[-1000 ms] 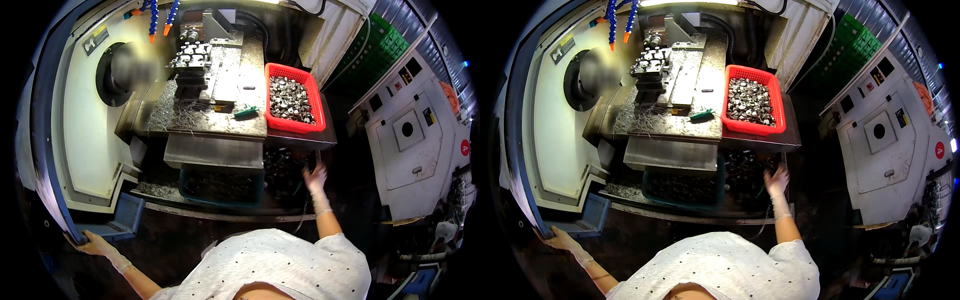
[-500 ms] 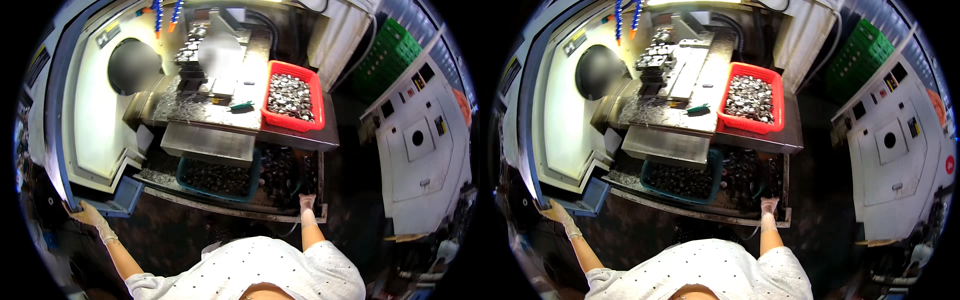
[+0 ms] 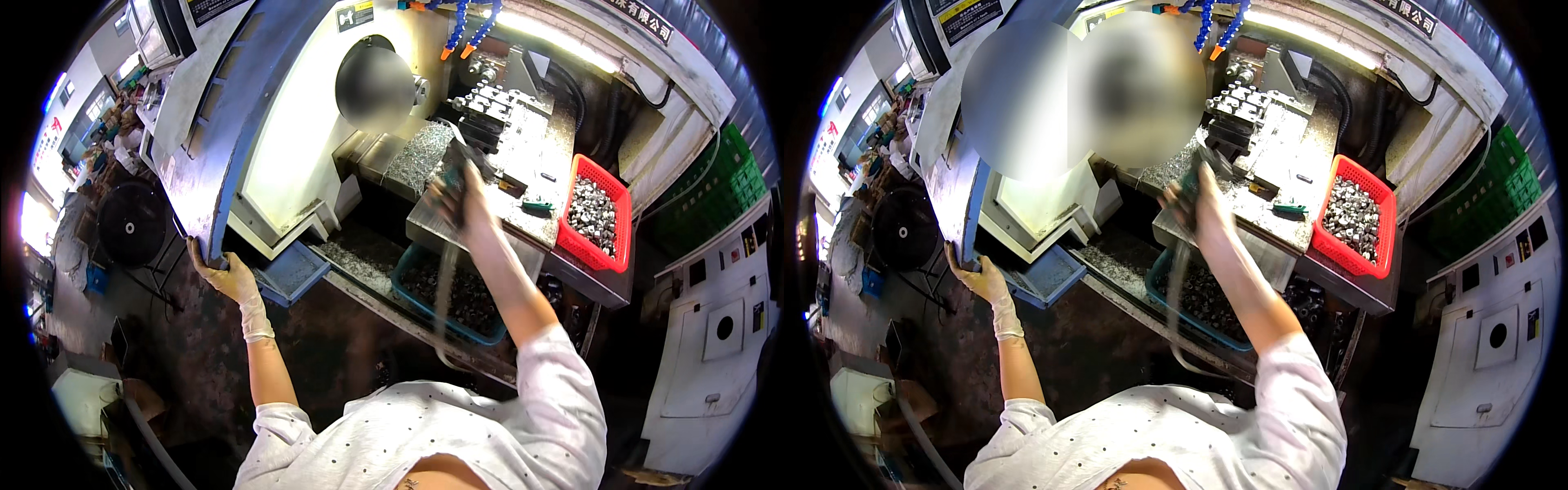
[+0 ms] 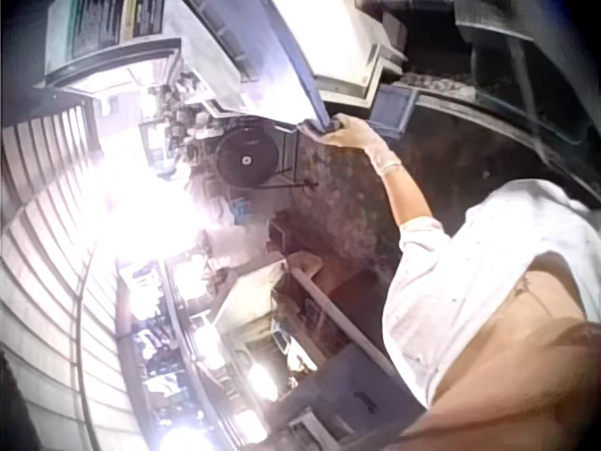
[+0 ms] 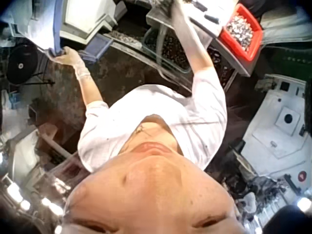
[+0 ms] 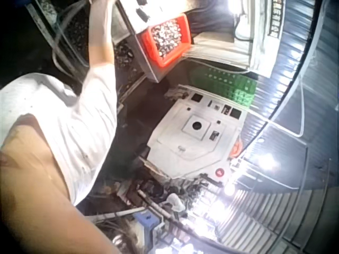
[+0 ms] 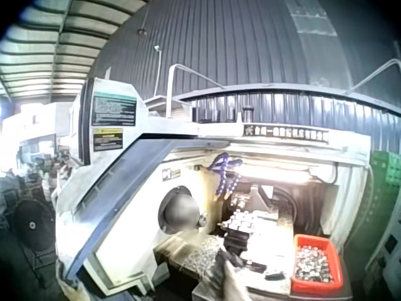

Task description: The person operates a CNC lathe by opening the machine door, loading small metal parts into the chuck, and closing the door to run the cycle. They repeat this process across multiple machines, retrieving finished parts and placing them into red or blue bins.

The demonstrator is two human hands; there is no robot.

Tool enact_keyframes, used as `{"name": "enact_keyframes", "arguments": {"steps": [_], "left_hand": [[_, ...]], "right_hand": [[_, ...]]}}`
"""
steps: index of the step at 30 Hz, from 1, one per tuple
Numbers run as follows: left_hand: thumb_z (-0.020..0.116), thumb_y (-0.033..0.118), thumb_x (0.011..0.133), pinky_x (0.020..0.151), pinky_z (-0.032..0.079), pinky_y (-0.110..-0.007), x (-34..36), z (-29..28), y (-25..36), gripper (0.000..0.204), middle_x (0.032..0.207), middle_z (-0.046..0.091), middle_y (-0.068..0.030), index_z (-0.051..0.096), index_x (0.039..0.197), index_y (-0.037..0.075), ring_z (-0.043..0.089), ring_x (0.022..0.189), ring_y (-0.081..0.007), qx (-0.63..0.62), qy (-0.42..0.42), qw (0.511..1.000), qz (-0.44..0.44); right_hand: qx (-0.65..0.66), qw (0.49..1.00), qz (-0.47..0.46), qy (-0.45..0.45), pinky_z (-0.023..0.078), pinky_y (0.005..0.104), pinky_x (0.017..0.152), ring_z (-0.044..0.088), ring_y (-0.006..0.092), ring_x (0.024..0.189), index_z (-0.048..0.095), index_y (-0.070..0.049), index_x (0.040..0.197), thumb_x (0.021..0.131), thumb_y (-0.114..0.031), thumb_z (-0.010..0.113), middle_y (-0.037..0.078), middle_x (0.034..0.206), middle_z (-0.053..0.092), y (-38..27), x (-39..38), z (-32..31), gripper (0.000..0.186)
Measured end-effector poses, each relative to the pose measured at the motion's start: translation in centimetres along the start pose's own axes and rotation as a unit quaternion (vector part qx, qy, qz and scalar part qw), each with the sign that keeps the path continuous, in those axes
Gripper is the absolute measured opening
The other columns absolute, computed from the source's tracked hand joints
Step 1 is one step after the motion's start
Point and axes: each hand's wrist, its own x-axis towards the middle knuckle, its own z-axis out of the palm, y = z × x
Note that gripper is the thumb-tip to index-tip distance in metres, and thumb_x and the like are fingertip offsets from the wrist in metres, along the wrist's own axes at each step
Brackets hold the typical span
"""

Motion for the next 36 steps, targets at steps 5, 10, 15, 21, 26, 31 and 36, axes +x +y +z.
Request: {"name": "enact_keyframes", "arguments": {"steps": [5, 10, 15, 21, 26, 31, 36], "left_hand": [[0.037, -0.01, 0.056, 0.088, 0.023, -0.033, -0.3, 0.9, 0.6, 0.054, 0.111, 0.032, -0.0146, 0.029, 0.108, -0.001, 0.032, 0.103, -0.0252, -0.059, -0.024, 0.997, -0.043], [0.034, -0.013, 0.055, 0.089, 0.023, -0.034, -0.3, 0.1, -0.3, 0.056, 0.112, 0.032, -0.0125, 0.027, 0.109, 0.001, 0.029, 0.106, -0.0249, -0.025, -0.024, 0.999, -0.023], [0.037, -0.01, 0.056, 0.088, 0.022, -0.033, -0.2, 0.2, -0.3, 0.054, 0.11, 0.034, -0.0143, 0.029, 0.108, 0.0, 0.033, 0.102, -0.0252, -0.024, -0.012, 1.0, -0.016], [0.037, -0.008, 0.056, 0.088, 0.022, -0.033, -0.1, 0.2, 0.2, 0.052, 0.11, 0.033, -0.0144, 0.03, 0.108, -0.001, 0.033, 0.102, -0.025, -0.026, -0.015, 0.999, -0.026], [0.036, -0.008, 0.055, 0.088, 0.022, -0.033, 0.0, 0.3, 0.2, 0.053, 0.111, 0.033, -0.0145, 0.03, 0.107, -0.001, 0.032, 0.102, -0.0248, -0.035, -0.018, 0.999, -0.022], [0.036, -0.008, 0.055, 0.089, 0.021, -0.033, -0.2, 0.3, -0.1, 0.053, 0.111, 0.032, -0.0144, 0.029, 0.107, -0.001, 0.032, 0.102, -0.0247, -0.032, -0.015, 0.999, -0.01], [0.037, -0.01, 0.055, 0.088, 0.023, -0.033, -0.2, 0.3, 0.3, 0.054, 0.11, 0.034, -0.0147, 0.029, 0.107, -0.001, 0.033, 0.102, -0.0257, -0.009, -0.017, 1.0, -0.012]], "right_hand": [[-0.044, 0.978, -0.193, 0.069, 0.037, 0.0288, 0.031, 0.04, 0.0169, 0.033, 0.037, -0.002, 0.07, 0.077, -0.038, 0.034, 0.007, 0.048, 0.041, 3.7, 14.5, 4.9, 0.037], [0.023, 0.968, -0.239, 0.076, 0.034, 0.0273, 0.027, 0.037, 0.0159, 0.03, 0.035, -0.003, 0.069, 0.077, -0.037, 0.036, 0.006, 0.046, 0.039, 5.1, 16.2, 6.6, 0.035], [0.032, 0.977, -0.198, 0.078, 0.036, 0.0279, 0.032, 0.039, 0.016, 0.035, 0.036, -0.002, 0.066, 0.078, -0.037, 0.033, 0.007, 0.049, 0.04, 5.4, 15.2, 6.9, 0.036], [0.024, 0.975, -0.205, 0.082, 0.034, 0.0278, 0.028, 0.038, 0.0156, 0.03, 0.037, -0.003, 0.066, 0.078, -0.037, 0.034, 0.005, 0.042, 0.038, 5.1, 16.3, 6.9, 0.036], [0.066, 0.967, -0.236, 0.065, 0.032, 0.0254, 0.026, 0.036, 0.014, 0.028, 0.036, -0.003, 0.065, 0.078, -0.035, 0.034, 0.004, 0.041, 0.036, 4.7, 17.0, 7.0, 0.036], [0.073, 0.962, -0.25, 0.088, 0.036, 0.0285, 0.028, 0.039, 0.0167, 0.031, 0.037, -0.002, 0.06, 0.076, -0.039, 0.034, 0.008, 0.043, 0.04, 5.3, 16.5, 7.2, 0.04], [0.015, 0.979, -0.193, 0.059, 0.035, 0.0282, 0.028, 0.038, 0.0168, 0.03, 0.038, -0.002, 0.059, 0.077, -0.038, 0.034, 0.006, 0.041, 0.039, 4.2, 16.8, 6.3, 0.04]]}}
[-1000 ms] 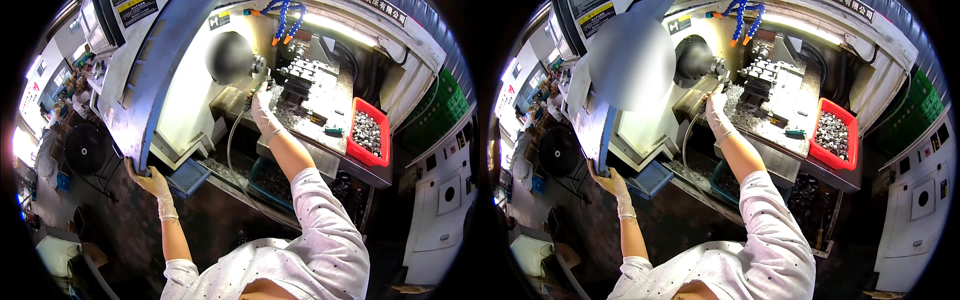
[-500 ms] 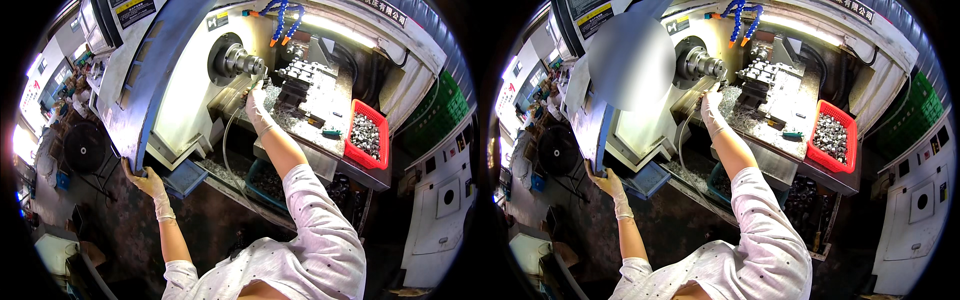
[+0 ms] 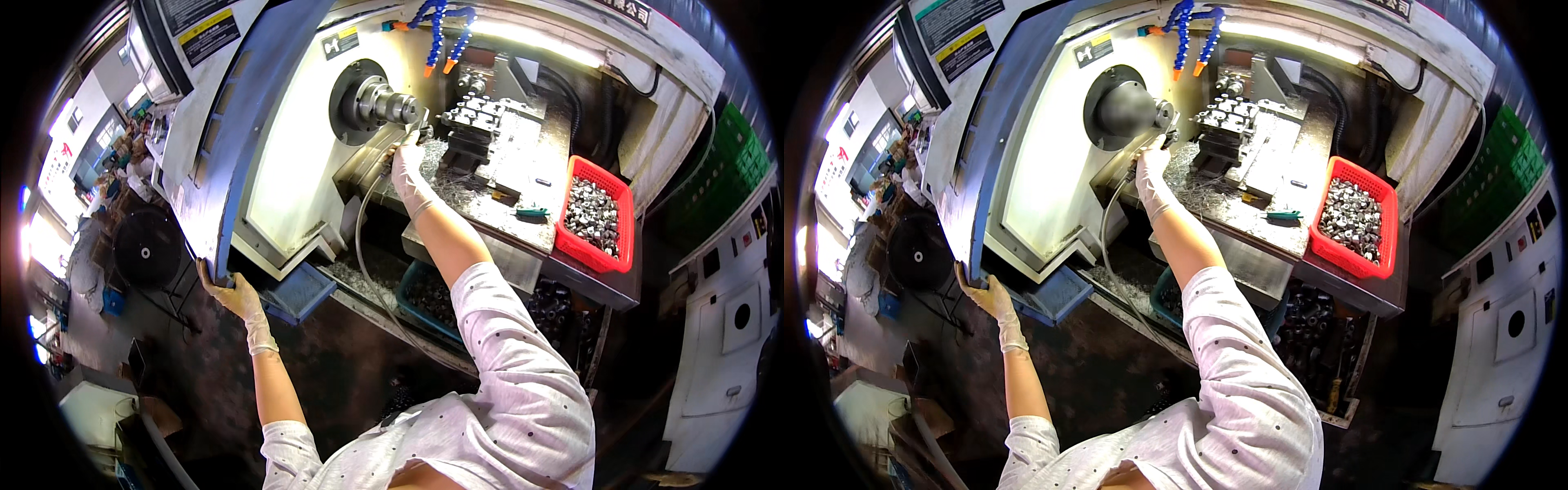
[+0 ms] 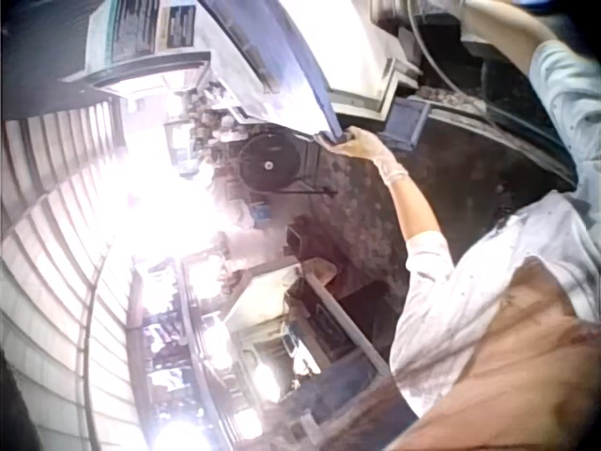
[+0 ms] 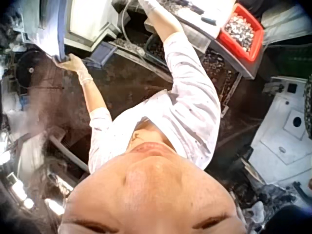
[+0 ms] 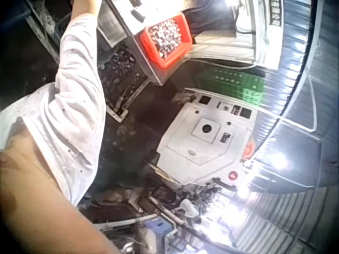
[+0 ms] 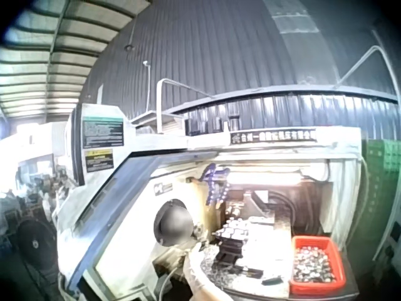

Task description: The person operates a CNC lathe by opening the machine door, loading small metal parts into the chuck, and closing the door to run the cycle. They repeat this process across multiple machines, retrieving finished parts and placing them into red or blue bins.

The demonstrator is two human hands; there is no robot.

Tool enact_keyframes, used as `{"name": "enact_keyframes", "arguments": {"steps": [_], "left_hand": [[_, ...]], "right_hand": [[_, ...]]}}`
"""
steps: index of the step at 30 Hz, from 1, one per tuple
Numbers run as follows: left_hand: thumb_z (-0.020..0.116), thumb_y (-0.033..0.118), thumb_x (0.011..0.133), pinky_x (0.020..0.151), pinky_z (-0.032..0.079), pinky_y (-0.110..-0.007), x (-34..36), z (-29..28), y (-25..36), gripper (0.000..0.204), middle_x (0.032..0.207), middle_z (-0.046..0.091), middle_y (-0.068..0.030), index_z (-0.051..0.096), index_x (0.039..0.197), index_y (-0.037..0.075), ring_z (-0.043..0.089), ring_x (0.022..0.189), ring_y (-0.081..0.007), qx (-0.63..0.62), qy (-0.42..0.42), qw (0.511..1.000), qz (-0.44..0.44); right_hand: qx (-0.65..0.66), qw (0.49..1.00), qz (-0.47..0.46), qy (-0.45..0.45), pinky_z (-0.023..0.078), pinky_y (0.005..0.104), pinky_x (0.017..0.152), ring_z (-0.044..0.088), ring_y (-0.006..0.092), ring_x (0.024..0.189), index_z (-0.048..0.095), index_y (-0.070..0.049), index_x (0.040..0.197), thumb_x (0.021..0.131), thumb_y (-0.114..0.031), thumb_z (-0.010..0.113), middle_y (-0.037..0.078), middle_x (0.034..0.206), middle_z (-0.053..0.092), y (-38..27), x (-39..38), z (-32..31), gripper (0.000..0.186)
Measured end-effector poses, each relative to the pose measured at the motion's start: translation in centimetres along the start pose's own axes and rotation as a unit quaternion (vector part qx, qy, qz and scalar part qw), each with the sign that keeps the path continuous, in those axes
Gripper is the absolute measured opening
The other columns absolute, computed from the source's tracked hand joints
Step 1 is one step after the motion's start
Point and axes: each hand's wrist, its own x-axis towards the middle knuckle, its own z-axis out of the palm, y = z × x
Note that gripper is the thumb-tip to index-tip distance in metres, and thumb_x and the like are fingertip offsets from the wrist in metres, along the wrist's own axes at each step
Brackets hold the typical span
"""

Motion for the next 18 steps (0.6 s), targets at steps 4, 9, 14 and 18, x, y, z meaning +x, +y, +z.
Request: {"name": "enact_keyframes", "arguments": {"steps": [4, 9, 14, 18], "left_hand": [[0.037, -0.009, 0.055, 0.086, 0.025, -0.033, -0.3, 0.1, 0.5, 0.054, 0.11, 0.035, -0.0144, 0.03, 0.108, 0.001, 0.035, 0.101, -0.0265, -0.006, 0.001, 0.998, -0.058], [0.037, -0.009, 0.055, 0.087, 0.024, -0.034, 0.1, -0.3, -0.4, 0.055, 0.11, 0.034, -0.0139, 0.03, 0.108, 0.002, 0.033, 0.102, -0.0264, -0.009, -0.004, 1.0, -0.015], [0.037, -0.01, 0.056, 0.087, 0.024, -0.034, 0.1, 0.0, 0.3, 0.056, 0.111, 0.033, -0.0141, 0.028, 0.11, 0.003, 0.033, 0.103, -0.0264, -0.008, -0.009, 0.999, -0.038], [0.038, -0.009, 0.057, 0.087, 0.024, -0.034, -0.1, 0.1, -0.8, 0.056, 0.111, 0.032, -0.0154, 0.027, 0.111, 0.004, 0.033, 0.102, -0.0272, -0.016, -0.026, 1.0, -0.004]], "right_hand": [[0.014, 1.0, 0.016, 0.02, 0.031, 0.0272, 0.026, 0.035, 0.0169, 0.027, 0.037, -0.004, 0.056, 0.078, -0.034, 0.033, 0.006, 0.038, 0.038, -1.0, -0.3, 0.0, 0.038], [-0.041, 0.999, 0.028, -0.011, 0.034, 0.0294, 0.029, 0.039, 0.019, 0.03, 0.039, -0.001, 0.054, 0.077, -0.038, 0.033, 0.008, 0.041, 0.039, -0.4, 1.3, -0.1, 0.044], [0.039, 0.998, 0.055, -0.008, 0.031, 0.0266, 0.028, 0.038, 0.0155, 0.03, 0.037, -0.004, 0.067, 0.077, -0.033, 0.037, 0.006, 0.044, 0.04, -2.7, -1.8, -0.2, 0.03], [0.013, 0.988, 0.044, -0.15, 0.034, 0.0218, 0.042, 0.043, 0.0109, 0.045, 0.044, -0.005, 0.072, 0.073, -0.02, 0.048, 0.003, 0.055, 0.047, -7.4, -10.3, -5.7, 0.016]]}}
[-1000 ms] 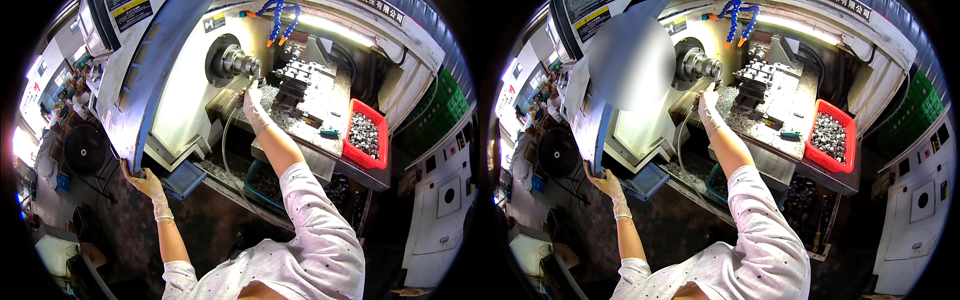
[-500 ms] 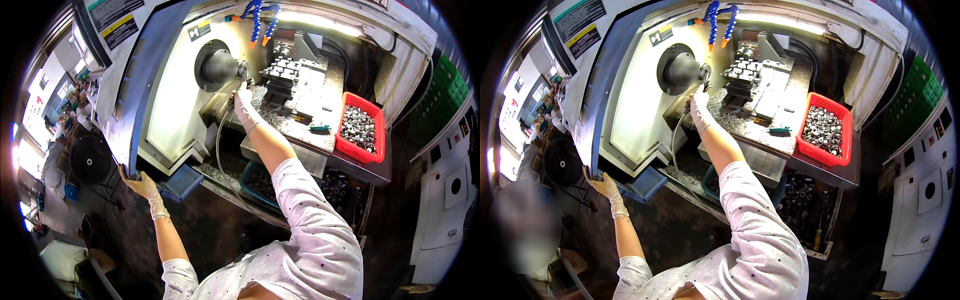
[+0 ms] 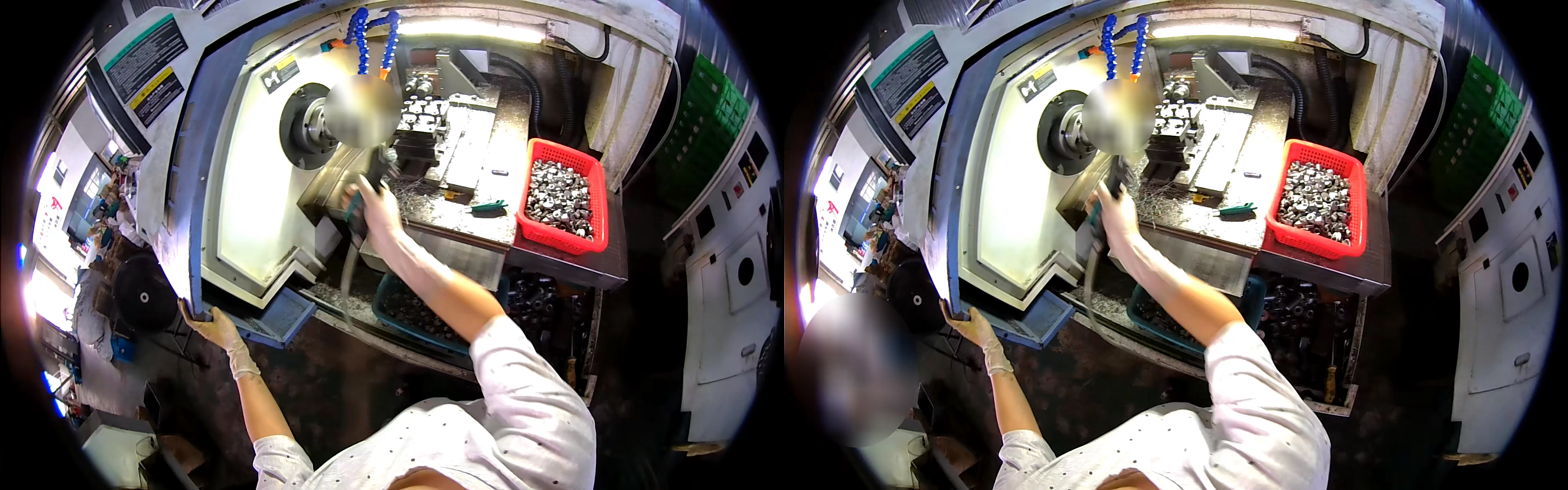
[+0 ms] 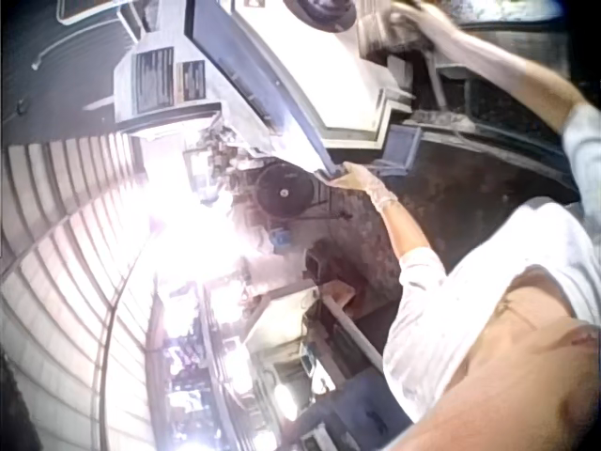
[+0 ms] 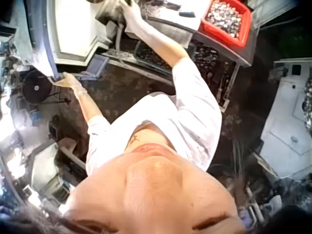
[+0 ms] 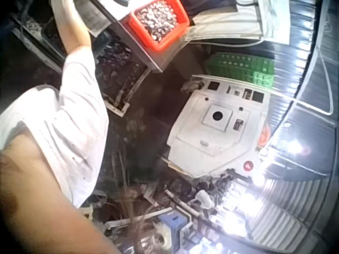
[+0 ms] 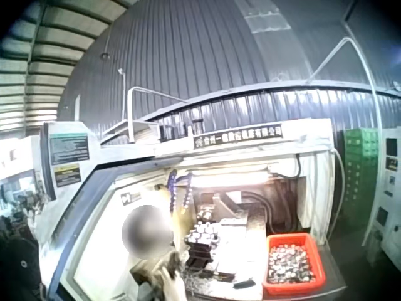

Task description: The person operates a CNC lathe by opening the machine door, loading small metal parts into the chuck, and closing the door to run the cycle. They repeat this process across multiple machines, retrieving finished parts and placing them into red or blue bins.

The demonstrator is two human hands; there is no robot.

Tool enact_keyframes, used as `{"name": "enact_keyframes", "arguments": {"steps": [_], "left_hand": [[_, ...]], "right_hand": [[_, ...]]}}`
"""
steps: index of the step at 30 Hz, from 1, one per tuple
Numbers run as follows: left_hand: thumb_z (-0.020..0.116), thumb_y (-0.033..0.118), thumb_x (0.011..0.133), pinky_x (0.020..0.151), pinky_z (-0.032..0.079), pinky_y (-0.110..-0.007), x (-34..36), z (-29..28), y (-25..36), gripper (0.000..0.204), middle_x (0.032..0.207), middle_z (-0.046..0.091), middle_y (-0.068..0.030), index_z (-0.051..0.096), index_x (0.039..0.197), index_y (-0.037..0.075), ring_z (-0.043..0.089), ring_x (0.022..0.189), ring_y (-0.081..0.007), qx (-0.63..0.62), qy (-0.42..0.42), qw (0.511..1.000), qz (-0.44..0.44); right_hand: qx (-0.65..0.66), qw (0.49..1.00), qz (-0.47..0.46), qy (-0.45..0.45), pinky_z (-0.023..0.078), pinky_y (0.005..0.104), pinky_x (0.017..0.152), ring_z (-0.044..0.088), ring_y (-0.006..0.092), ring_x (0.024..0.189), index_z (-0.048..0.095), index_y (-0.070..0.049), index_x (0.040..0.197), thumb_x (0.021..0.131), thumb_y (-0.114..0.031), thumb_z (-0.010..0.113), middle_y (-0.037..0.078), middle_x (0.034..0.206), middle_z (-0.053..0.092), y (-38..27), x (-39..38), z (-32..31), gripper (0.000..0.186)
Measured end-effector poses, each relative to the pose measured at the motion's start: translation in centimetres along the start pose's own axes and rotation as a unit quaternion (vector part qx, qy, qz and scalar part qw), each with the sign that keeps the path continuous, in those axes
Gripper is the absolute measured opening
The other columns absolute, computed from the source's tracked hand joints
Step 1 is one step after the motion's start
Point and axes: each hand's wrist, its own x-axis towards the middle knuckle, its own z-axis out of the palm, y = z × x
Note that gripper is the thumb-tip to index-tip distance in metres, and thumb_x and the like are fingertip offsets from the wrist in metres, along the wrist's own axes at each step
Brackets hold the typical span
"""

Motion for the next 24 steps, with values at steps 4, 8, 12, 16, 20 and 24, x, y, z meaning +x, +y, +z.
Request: {"name": "enact_keyframes", "arguments": {"steps": [4, 8, 12, 16, 20, 24], "left_hand": [[0.038, -0.01, 0.058, 0.086, 0.025, -0.034, -0.2, -0.2, 1.9, 0.058, 0.111, 0.031, -0.0165, 0.026, 0.112, 0.005, 0.034, 0.101, -0.0279, 0.024, -0.004, 0.999, -0.027], [0.04, -0.006, 0.061, 0.082, 0.03, -0.033, -0.4, -0.3, -0.6, 0.049, 0.105, 0.037, -0.0187, 0.03, 0.108, 0.0, 0.04, 0.094, -0.0278, 0.022, 0.029, 0.999, 0.018], [0.043, -0.005, 0.059, 0.085, 0.027, -0.035, -0.5, -0.2, 1.4, 0.051, 0.106, 0.035, -0.0175, 0.027, 0.108, -0.001, 0.037, 0.097, -0.0247, 0.052, 0.014, 0.997, -0.059], [0.042, -0.008, 0.058, 0.084, 0.03, -0.033, -0.1, -0.1, -0.4, 0.052, 0.106, 0.035, -0.0169, 0.026, 0.107, -0.001, 0.04, 0.095, -0.0259, 0.095, -0.002, 0.995, -0.001], [0.047, -0.003, 0.058, 0.077, 0.033, -0.033, -0.3, -0.3, -0.5, 0.048, 0.098, 0.042, -0.0205, 0.031, 0.103, -0.003, 0.044, 0.087, -0.03, 0.109, 0.03, 0.993, 0.021], [0.048, -0.002, 0.059, 0.076, 0.033, -0.033, -0.4, 0.2, -0.2, 0.049, 0.096, 0.04, -0.0231, 0.027, 0.103, -0.007, 0.044, 0.085, -0.0295, 0.129, 0.019, 0.99, -0.055]], "right_hand": [[-0.172, 0.925, -0.303, 0.154, 0.039, 0.0277, 0.064, 0.049, 0.016, 0.068, 0.037, 0.002, 0.097, 0.072, -0.009, 0.045, 0.01, 0.076, 0.05, -4.7, -12.6, -12.3, 0.029], [-0.123, 0.913, -0.191, 0.338, 0.039, 0.0326, 0.072, 0.048, 0.0194, 0.077, 0.035, 0.0, 0.102, 0.072, -0.005, 0.046, 0.011, 0.084, 0.048, -7.8, -22.1, -23.4, 0.032], [-0.253, 0.852, 0.066, 0.453, 0.038, 0.032, 0.07, 0.047, 0.0216, 0.075, 0.042, 0.002, 0.093, 0.068, -0.008, 0.052, 0.01, 0.082, 0.048, -6.7, -26.1, -36.2, 0.029], [-0.682, 0.567, -0.212, 0.41, 0.036, 0.0311, 0.071, 0.045, 0.0256, 0.078, 0.043, 0.003, 0.09, 0.065, -0.011, 0.055, 0.012, 0.087, 0.047, -5.2, -24.0, -35.6, 0.031], [-0.696, 0.718, 0.008, -0.009, 0.038, 0.0278, 0.07, 0.049, 0.0214, 0.08, 0.05, -0.005, 0.087, 0.066, -0.014, 0.053, 0.011, 0.084, 0.05, 1.2, -17.7, -28.8, 0.023], [-0.804, 0.58, 0.014, -0.133, 0.038, 0.034, 0.071, 0.045, 0.027, 0.084, 0.052, -0.01, 0.084, 0.065, -0.012, 0.049, 0.012, 0.086, 0.049, 7.9, -10.5, -27.8, 0.02]]}}
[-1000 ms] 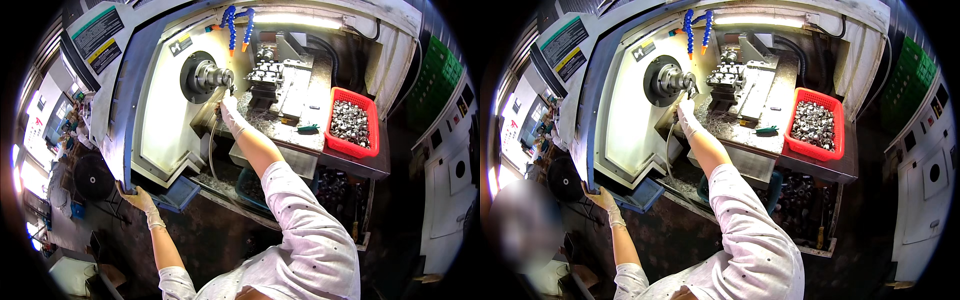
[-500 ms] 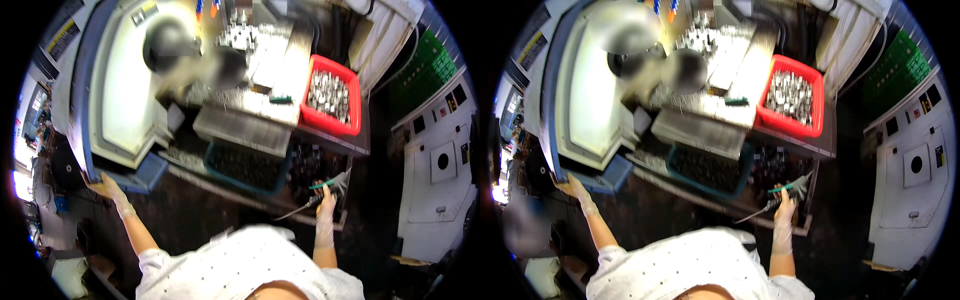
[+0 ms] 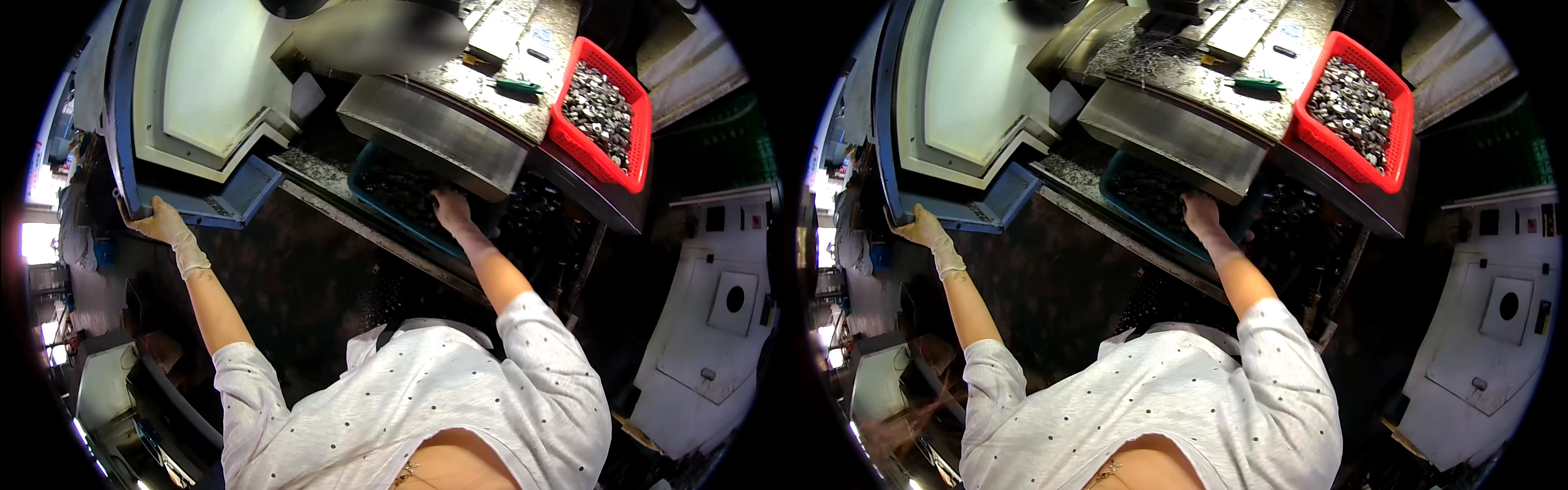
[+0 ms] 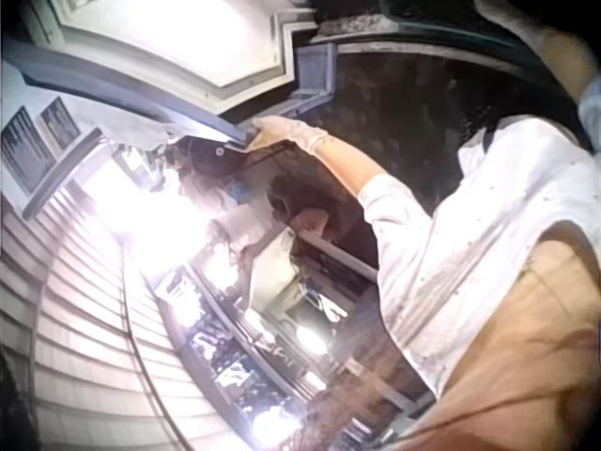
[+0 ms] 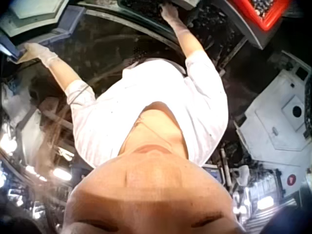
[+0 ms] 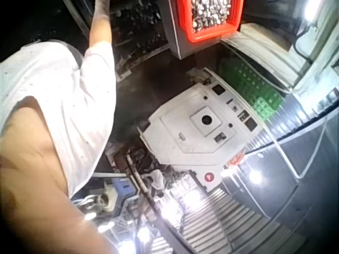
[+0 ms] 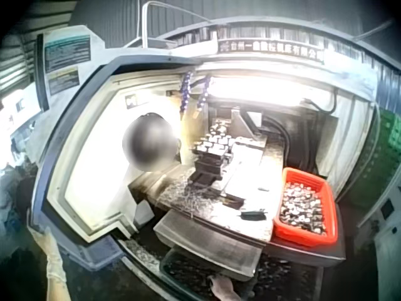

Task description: The person operates a CNC lathe by opening the machine door, loading small metal parts into the chuck, and closing the door to run the cycle. They repeat this process across multiple machines, retrieving finished parts and placing them into red or blue bins.

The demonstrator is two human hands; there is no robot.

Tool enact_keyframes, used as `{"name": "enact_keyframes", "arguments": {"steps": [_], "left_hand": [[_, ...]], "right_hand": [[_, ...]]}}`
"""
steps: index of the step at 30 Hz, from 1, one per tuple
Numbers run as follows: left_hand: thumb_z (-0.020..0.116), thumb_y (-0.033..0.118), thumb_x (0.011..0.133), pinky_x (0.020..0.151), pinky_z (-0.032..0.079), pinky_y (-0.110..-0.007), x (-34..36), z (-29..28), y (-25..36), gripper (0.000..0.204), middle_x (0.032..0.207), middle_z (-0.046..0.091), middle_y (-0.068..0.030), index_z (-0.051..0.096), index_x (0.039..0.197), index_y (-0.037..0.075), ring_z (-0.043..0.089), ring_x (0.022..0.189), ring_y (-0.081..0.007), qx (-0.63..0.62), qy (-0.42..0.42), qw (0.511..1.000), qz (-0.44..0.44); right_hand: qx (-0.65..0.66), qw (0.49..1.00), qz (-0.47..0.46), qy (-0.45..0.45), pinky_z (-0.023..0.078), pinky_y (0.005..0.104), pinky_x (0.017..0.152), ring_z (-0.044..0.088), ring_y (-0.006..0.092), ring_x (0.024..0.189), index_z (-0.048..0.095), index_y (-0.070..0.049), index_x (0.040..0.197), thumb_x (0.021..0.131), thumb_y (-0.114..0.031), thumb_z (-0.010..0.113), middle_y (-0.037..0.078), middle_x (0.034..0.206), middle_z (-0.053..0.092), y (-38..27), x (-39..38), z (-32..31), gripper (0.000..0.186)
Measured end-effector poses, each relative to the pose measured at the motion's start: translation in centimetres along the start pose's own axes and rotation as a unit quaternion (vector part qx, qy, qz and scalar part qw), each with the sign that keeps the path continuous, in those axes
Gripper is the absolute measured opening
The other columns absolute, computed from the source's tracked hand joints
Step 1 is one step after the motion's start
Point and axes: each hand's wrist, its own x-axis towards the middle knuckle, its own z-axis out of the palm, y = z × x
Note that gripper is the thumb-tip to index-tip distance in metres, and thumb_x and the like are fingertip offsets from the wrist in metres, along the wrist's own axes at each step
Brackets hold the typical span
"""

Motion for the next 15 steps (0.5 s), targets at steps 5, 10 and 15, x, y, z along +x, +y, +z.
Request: {"name": "enact_keyframes", "arguments": {"steps": [5, 10, 15], "left_hand": [[0.046, -0.005, 0.058, 0.077, 0.033, -0.03, 0.3, -0.6, -0.3, 0.053, 0.1, 0.038, -0.0203, 0.025, 0.107, -0.005, 0.044, 0.086, -0.0252, -0.017, -0.004, 1.0, 0.02], [0.04, -0.008, 0.058, 0.085, 0.026, -0.033, 0.0, -0.4, 0.5, 0.053, 0.108, 0.032, -0.0161, 0.026, 0.108, 0.0, 0.037, 0.097, -0.0244, -0.091, -0.018, 0.996, -0.003], [0.04, -0.008, 0.058, 0.086, 0.025, -0.034, 0.0, -0.9, 0.0, 0.053, 0.109, 0.032, -0.0155, 0.026, 0.108, 0.0, 0.036, 0.098, -0.0253, -0.095, -0.011, 0.995, 0.018]], "right_hand": [[-0.048, 0.991, 0.016, -0.122, 0.036, 0.0343, 0.075, 0.044, 0.029, 0.087, 0.054, -0.011, 0.084, 0.062, -0.006, 0.046, 0.015, 0.09, 0.048, 1.9, 4.7, 4.8, 0.024], [-0.001, 0.999, -0.003, -0.053, 0.041, 0.0343, 0.063, 0.05, 0.0264, 0.073, 0.051, -0.007, 0.079, 0.065, -0.01, 0.049, 0.011, 0.079, 0.052, 1.8, 3.9, 3.6, 0.014], [0.706, 0.577, 0.407, 0.051, 0.039, 0.0248, 0.046, 0.048, 0.0115, 0.054, 0.049, -0.008, 0.078, 0.074, -0.021, 0.045, 0.002, 0.062, 0.049, -2.8, -0.3, -0.4, 0.014]]}}
